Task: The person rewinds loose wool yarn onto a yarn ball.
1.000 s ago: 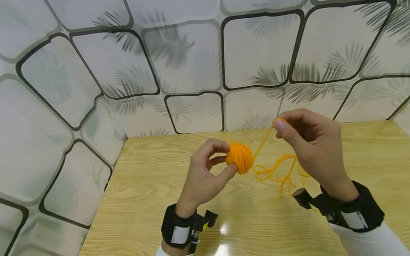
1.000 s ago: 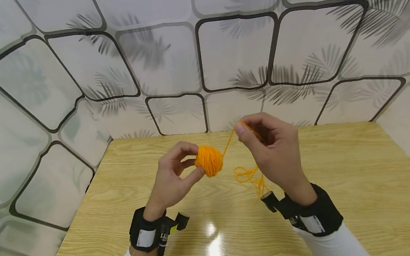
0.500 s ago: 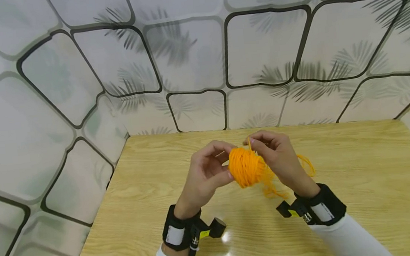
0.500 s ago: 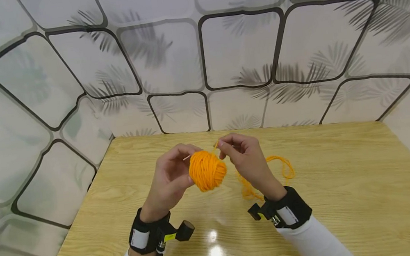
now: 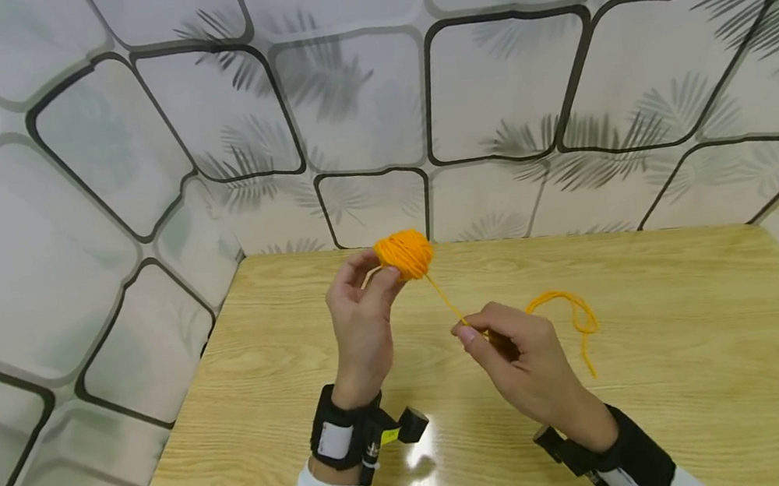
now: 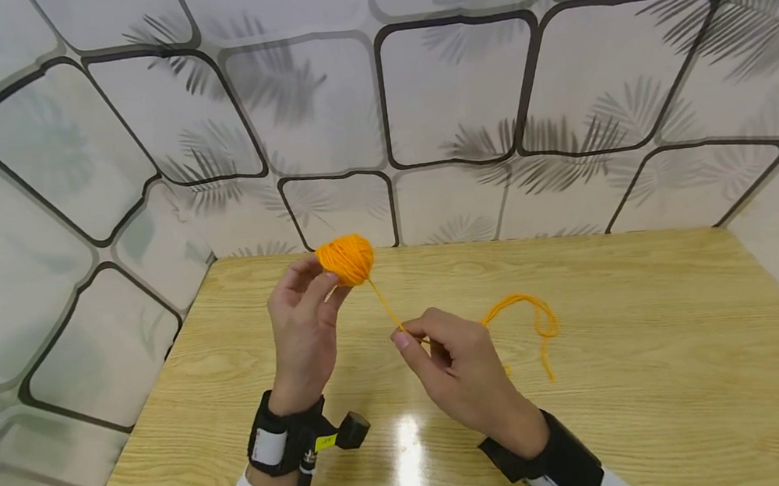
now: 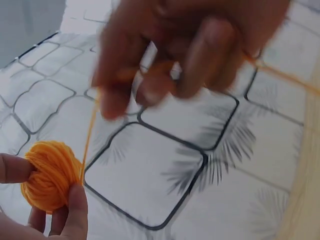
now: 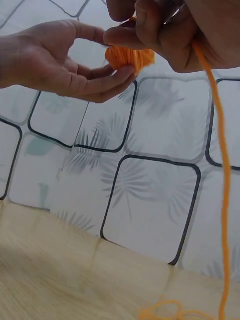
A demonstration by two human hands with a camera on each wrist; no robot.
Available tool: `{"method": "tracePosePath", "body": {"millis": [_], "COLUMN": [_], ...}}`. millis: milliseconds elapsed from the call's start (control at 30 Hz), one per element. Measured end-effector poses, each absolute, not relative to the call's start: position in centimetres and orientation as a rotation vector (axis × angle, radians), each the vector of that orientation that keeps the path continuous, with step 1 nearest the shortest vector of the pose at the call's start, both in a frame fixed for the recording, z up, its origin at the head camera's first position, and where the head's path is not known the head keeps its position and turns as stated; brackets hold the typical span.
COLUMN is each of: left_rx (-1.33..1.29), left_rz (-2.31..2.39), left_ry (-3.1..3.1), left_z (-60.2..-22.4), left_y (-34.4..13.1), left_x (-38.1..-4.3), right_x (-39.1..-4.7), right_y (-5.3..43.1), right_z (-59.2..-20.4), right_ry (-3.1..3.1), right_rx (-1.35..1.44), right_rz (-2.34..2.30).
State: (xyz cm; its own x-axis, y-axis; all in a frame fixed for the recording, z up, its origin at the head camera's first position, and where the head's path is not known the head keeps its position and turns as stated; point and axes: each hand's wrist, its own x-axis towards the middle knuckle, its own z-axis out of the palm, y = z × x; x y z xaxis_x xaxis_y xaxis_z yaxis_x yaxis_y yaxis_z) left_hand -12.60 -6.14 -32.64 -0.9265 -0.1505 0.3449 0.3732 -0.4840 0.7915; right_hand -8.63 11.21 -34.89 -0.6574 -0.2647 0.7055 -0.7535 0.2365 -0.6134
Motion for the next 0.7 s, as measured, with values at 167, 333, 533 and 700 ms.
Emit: {"method": "tracePosePath", "body": {"millis": [167,333,533,700], "left_rx": [-0.288,-0.325,-0.552,-0.892], "left_rz": [-2.34,-2.217,-2.186,-2.214], "left_ry": [-1.484,-1.728,-2.039,-2.208], "left_z": [-33.1,-33.6,-33.7,-33.6], "left_y": [-6.3,-6.5,-6.5,-6.4], "left_x": [-13.0,-13.2,-12.9,-12.6], "right_x": [-7.6,-7.2,-7.8,-8.7], "right_y": [11.6,11.8,12.1,12.4], "right_z": [-32.9,-30.8,-28.0,-26.5], "right_ry": [-1.908,-1.8,-1.764,-1.829], "right_rx": [0.849,0.829,0.833,0.893], "right_rz": [1.155,1.059,1.099,1.139]}}
